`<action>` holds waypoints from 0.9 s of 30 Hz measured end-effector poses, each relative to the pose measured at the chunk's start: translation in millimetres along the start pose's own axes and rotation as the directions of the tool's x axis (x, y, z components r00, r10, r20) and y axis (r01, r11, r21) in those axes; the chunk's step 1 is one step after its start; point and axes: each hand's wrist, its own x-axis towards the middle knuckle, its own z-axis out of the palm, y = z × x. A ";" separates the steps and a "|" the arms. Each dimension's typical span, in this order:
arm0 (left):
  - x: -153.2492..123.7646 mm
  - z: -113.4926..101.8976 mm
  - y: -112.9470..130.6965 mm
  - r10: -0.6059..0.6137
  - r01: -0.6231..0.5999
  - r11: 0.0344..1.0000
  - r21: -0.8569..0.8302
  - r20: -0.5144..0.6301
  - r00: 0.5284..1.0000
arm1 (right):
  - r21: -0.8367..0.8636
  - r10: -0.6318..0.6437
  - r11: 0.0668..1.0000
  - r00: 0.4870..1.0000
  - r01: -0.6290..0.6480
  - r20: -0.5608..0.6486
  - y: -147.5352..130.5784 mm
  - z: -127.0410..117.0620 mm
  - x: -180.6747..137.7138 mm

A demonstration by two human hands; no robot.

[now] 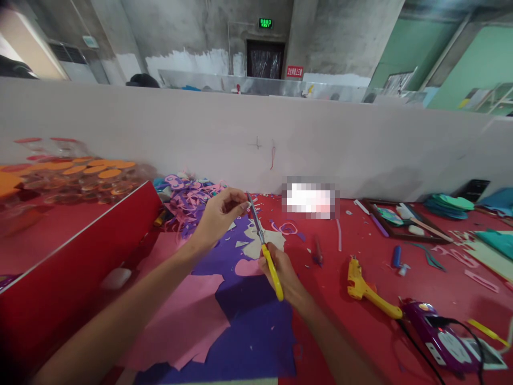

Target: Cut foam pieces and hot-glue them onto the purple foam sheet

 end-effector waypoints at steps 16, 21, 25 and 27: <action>-2.7 1.3 6.3 -0.008 0.009 0.998 0.055 -0.019 1.000 | 0.003 0.071 0.997 0.997 -0.071 -0.019 -11.0 -4.4 -0.7; -2.5 1.4 6.4 -0.009 0.010 0.999 0.048 -0.016 1.000 | -0.001 0.082 0.997 0.996 -0.082 -0.021 -12.0 -4.9 -0.2; -2.9 2.1 6.3 -0.017 0.018 0.999 0.039 -0.017 1.000 | 0.021 0.092 0.996 0.996 -0.091 -0.015 -11.5 -4.6 -0.5; -3.2 2.4 6.6 -0.019 0.019 0.999 0.036 -0.016 1.000 | 0.032 0.093 0.995 0.996 -0.093 -0.015 -11.1 -4.1 -0.8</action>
